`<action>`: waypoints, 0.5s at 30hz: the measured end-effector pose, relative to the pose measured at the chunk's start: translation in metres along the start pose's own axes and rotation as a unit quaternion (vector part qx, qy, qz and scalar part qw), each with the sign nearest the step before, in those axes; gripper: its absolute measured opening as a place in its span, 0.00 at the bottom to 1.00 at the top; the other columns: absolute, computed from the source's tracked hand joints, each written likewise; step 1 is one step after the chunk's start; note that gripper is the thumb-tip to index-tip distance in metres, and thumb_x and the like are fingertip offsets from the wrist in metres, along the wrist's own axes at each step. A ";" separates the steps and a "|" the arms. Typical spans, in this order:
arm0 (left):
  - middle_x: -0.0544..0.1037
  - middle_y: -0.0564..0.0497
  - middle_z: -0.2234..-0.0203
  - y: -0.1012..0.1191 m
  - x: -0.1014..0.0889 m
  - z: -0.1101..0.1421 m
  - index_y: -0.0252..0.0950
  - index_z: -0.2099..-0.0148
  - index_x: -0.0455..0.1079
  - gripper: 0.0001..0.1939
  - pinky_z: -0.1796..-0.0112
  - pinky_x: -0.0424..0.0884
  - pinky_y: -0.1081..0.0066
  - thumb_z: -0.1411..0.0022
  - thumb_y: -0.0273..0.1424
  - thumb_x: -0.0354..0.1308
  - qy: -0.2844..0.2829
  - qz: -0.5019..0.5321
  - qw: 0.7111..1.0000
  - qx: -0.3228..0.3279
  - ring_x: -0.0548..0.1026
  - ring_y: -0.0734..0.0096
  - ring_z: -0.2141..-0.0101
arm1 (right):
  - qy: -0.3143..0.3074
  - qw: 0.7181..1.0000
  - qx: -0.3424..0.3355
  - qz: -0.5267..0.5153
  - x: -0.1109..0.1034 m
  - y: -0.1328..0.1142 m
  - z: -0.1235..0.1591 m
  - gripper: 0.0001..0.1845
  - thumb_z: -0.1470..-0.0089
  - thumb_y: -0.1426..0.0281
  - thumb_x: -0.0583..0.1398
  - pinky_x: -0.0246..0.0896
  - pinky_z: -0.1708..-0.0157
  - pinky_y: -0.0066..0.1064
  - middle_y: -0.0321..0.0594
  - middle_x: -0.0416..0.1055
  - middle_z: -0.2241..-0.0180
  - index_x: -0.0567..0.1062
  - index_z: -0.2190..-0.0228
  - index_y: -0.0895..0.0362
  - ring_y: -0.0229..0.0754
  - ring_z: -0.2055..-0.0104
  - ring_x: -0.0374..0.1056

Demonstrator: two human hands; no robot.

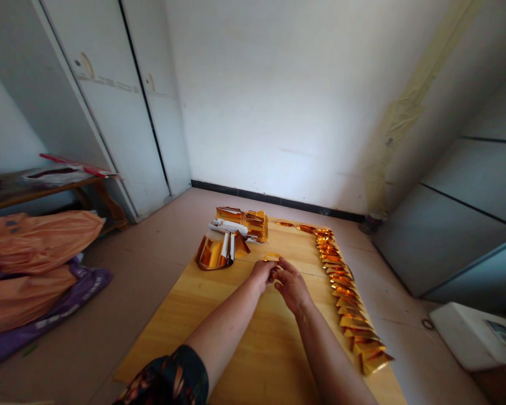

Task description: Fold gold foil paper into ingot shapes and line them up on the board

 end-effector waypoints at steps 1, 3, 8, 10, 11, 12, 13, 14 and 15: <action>0.69 0.58 0.85 0.001 0.001 0.000 0.32 0.72 0.68 0.08 0.81 0.54 0.79 0.58 0.27 0.62 -0.012 -0.003 1.000 -0.003 0.64 0.82 0.84 | -0.010 1.000 0.004 0.005 0.001 -0.001 0.000 0.24 0.69 0.75 0.64 0.52 0.77 0.23 0.31 0.71 0.74 0.73 0.63 0.54 0.33 0.74 0.63; 0.69 0.57 0.85 0.002 0.002 0.002 0.32 0.72 0.67 0.08 0.81 0.54 0.79 0.58 0.27 0.62 -0.038 -0.009 0.999 -0.012 0.64 0.81 0.84 | -0.034 0.999 0.010 0.010 0.002 -0.001 0.000 0.21 0.68 0.75 0.63 0.54 0.75 0.24 0.31 0.71 0.75 0.72 0.66 0.55 0.33 0.73 0.63; 0.68 0.57 0.84 0.009 0.003 0.010 0.32 0.73 0.67 0.09 0.81 0.56 0.78 0.55 0.32 0.61 -0.076 -0.026 0.997 -0.020 0.65 0.80 0.84 | -0.051 0.999 0.009 -0.009 0.004 -0.001 -0.006 0.18 0.68 0.74 0.65 0.56 0.72 0.26 0.29 0.69 0.77 0.70 0.69 0.54 0.35 0.73 0.63; 0.69 0.57 0.84 0.011 -0.002 0.016 0.32 0.71 0.68 0.10 0.81 0.55 0.78 0.54 0.33 0.61 -0.073 -0.043 0.996 -0.010 0.65 0.81 0.84 | -0.025 0.999 0.016 -0.015 0.000 -0.007 -0.016 0.19 0.68 0.73 0.66 0.56 0.72 0.26 0.29 0.69 0.77 0.70 0.68 0.52 0.36 0.73 0.64; 0.70 0.56 0.83 0.011 -0.007 0.019 0.32 0.70 0.69 0.11 0.81 0.54 0.78 0.54 0.34 0.62 -0.064 -0.057 0.996 -0.002 0.66 0.80 0.84 | -0.012 1.000 0.016 -0.022 -0.002 -0.012 -0.024 0.20 0.68 0.72 0.66 0.57 0.72 0.27 0.29 0.69 0.76 0.70 0.68 0.51 0.37 0.71 0.64; 0.71 0.56 0.83 0.012 -0.013 0.022 0.32 0.68 0.70 0.12 0.81 0.54 0.78 0.54 0.34 0.62 -0.050 -0.077 0.996 0.011 0.66 0.80 0.83 | 0.004 1.000 0.013 -0.025 -0.005 -0.018 -0.033 0.20 0.67 0.72 0.65 0.57 0.71 0.28 0.29 0.70 0.74 0.70 0.67 0.51 0.37 0.70 0.65; 0.71 0.56 0.82 0.012 -0.020 0.026 0.31 0.66 0.71 0.13 0.81 0.55 0.78 0.54 0.34 0.62 -0.035 -0.100 0.994 0.029 0.67 0.79 0.83 | 0.023 0.999 0.012 -0.025 -0.008 -0.024 -0.044 0.19 0.66 0.72 0.65 0.58 0.71 0.28 0.30 0.71 0.73 0.70 0.67 0.50 0.38 0.68 0.65; 0.72 0.56 0.82 0.012 -0.027 0.031 0.31 0.64 0.71 0.14 0.81 0.56 0.78 0.54 0.34 0.62 -0.022 -0.127 0.990 0.052 0.67 0.79 0.83 | 0.042 0.999 0.008 -0.027 -0.011 -0.031 -0.057 0.17 0.65 0.71 0.64 0.58 0.70 0.28 0.30 0.71 0.72 0.70 0.68 0.50 0.38 0.68 0.65; 0.72 0.56 0.81 0.013 -0.033 0.035 0.31 0.63 0.71 0.15 0.80 0.58 0.78 0.54 0.34 0.62 -0.013 -0.153 0.985 0.077 0.68 0.79 0.82 | 0.060 0.998 0.003 -0.026 -0.014 -0.038 -0.070 0.15 0.63 0.71 0.64 0.58 0.70 0.28 0.31 0.71 0.71 0.70 0.68 0.50 0.38 0.67 0.65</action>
Point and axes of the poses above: each hand's wrist, its own z-axis away from the middle knuckle, its own x-axis out of the palm, y = z × x, the point moved 4 cm from there along -z, towards the middle knuckle
